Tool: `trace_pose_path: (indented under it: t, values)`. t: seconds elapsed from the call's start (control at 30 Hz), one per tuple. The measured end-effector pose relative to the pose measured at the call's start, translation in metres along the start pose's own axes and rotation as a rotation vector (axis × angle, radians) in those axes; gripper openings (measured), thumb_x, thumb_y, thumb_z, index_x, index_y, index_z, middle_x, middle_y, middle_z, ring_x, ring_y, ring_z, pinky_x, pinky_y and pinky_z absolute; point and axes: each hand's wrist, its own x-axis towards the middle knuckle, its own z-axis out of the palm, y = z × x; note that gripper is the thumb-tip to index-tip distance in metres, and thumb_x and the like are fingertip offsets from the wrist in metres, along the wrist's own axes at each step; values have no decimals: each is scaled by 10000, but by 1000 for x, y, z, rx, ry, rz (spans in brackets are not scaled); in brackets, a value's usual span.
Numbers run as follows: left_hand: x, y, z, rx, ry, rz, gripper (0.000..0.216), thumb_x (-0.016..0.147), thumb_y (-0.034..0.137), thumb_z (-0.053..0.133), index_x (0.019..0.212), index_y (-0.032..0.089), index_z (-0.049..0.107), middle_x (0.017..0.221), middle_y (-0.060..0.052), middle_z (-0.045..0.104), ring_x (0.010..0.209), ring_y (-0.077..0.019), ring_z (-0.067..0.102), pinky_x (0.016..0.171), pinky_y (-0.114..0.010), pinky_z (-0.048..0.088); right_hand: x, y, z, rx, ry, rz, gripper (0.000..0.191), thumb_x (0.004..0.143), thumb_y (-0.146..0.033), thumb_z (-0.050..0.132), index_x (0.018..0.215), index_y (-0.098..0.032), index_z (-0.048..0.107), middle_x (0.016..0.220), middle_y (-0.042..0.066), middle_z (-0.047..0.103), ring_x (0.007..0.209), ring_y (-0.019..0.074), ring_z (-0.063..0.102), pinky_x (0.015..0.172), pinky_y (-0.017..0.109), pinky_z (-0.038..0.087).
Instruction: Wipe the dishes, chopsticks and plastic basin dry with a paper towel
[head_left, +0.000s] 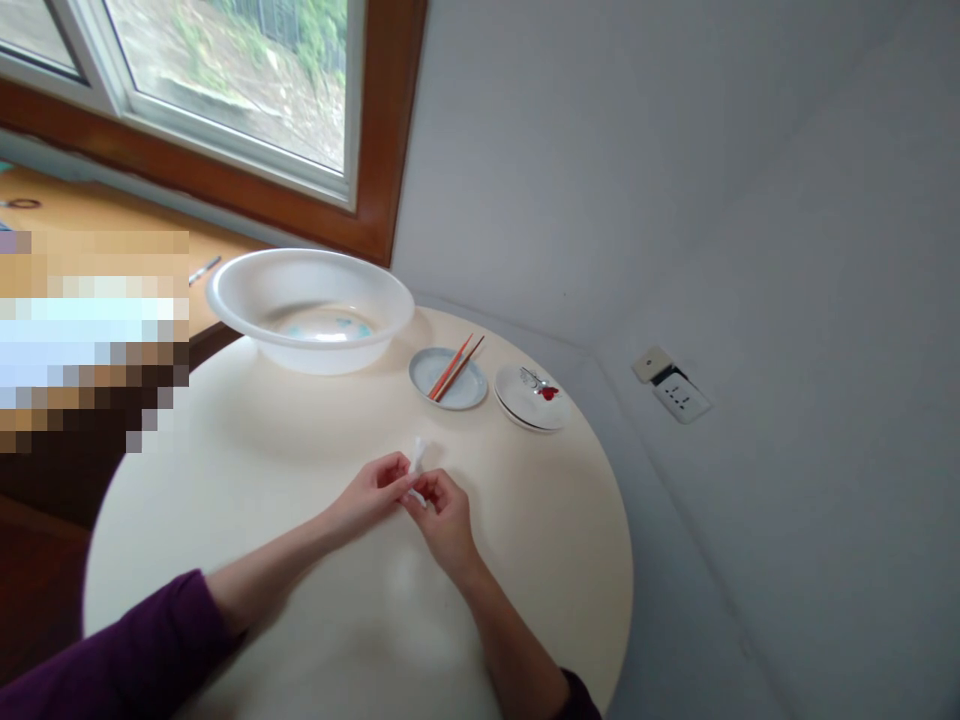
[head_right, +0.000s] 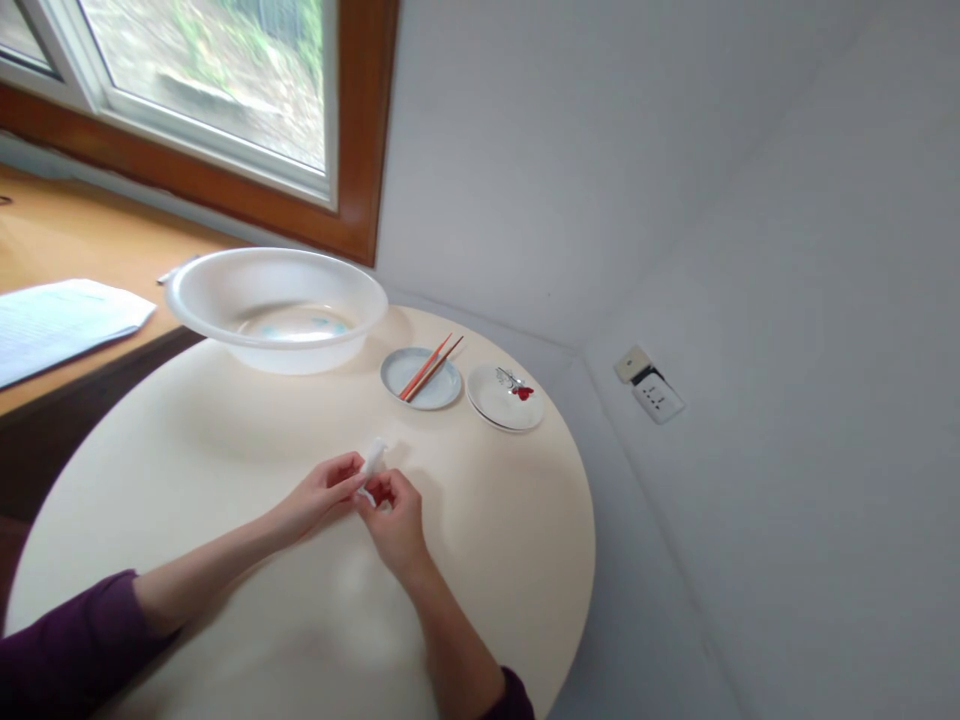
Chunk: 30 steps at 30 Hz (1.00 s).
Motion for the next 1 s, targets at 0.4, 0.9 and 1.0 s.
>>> trace_pose_path:
  t: [0.4, 0.9, 1.0]
  values:
    - [2, 7, -6, -94, -36, -71, 311, 610, 407, 734, 629, 154, 555, 606, 14, 566, 610, -120, 538, 623, -245, 421, 3, -6, -7, 51, -72, 44, 221, 738, -376, 594, 705, -160, 559, 608, -29, 522, 537, 91, 448, 520, 222, 358]
    - [5, 10, -12, -84, 170, -86, 153, 524, 233, 590, 471, 166, 464, 482, 58, 400, 500, -75, 367, 497, -188, 290, 21, 10, -35, 510, 347, 122, 128, 620, -242, 617, 607, -178, 507, 560, -60, 494, 546, 91, 455, 524, 202, 369]
    - [6, 9, -13, -67, 208, -83, 118, 513, 230, 567, 478, 160, 478, 476, 60, 399, 494, -71, 359, 490, -185, 284, 25, 8, -43, 596, 426, 130, 116, 581, -223, 615, 600, -181, 508, 562, -61, 528, 555, 96, 495, 532, 203, 402]
